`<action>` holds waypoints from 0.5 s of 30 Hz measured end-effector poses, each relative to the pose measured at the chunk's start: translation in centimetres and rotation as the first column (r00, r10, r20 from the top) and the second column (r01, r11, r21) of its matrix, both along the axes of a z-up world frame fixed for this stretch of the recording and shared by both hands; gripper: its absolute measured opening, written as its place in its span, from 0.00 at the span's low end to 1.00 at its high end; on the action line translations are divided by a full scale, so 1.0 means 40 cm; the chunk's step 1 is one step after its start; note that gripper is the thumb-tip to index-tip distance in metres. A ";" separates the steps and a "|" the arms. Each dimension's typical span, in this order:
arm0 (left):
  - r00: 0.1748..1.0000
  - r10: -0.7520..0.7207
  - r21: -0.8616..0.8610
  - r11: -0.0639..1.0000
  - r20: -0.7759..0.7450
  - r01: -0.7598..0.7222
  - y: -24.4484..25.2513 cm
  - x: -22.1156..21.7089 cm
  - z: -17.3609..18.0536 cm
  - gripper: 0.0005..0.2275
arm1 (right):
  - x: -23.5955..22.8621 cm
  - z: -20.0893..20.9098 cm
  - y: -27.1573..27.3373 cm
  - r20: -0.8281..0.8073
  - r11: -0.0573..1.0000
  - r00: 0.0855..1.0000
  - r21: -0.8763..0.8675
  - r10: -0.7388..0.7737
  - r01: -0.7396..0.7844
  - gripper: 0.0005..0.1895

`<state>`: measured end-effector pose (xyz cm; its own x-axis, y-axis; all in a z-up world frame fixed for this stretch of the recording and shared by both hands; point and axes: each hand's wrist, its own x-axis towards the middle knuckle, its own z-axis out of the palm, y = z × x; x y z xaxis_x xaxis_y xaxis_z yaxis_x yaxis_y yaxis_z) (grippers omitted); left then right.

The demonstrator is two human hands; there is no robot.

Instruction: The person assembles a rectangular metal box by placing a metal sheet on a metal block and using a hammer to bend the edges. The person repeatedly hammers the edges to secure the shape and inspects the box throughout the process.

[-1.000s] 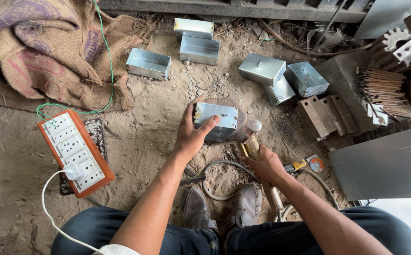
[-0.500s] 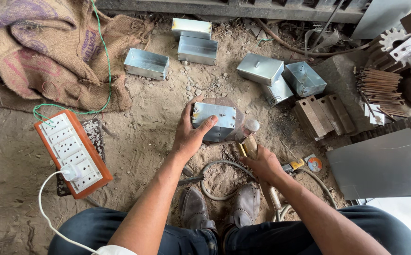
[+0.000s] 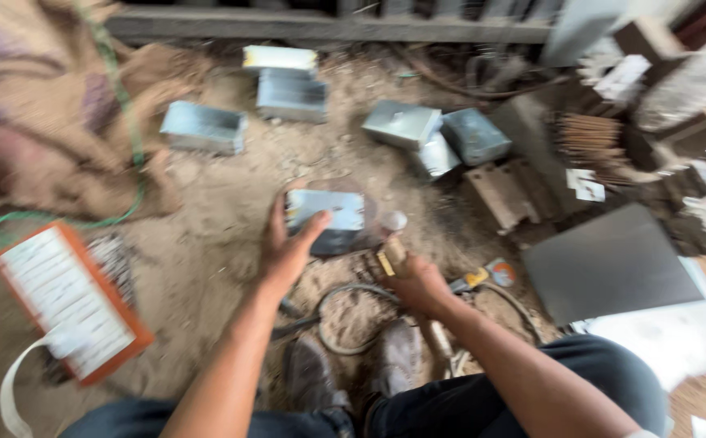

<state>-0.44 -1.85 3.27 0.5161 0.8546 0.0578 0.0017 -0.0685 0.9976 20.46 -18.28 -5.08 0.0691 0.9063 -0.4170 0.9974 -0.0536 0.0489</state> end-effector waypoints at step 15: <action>0.999 0.043 -0.061 0.997 0.002 -0.043 0.009 -0.008 -0.034 0.30 | -0.052 0.154 0.001 -0.518 0.664 0.462 -0.317 -0.719 0.677 0.33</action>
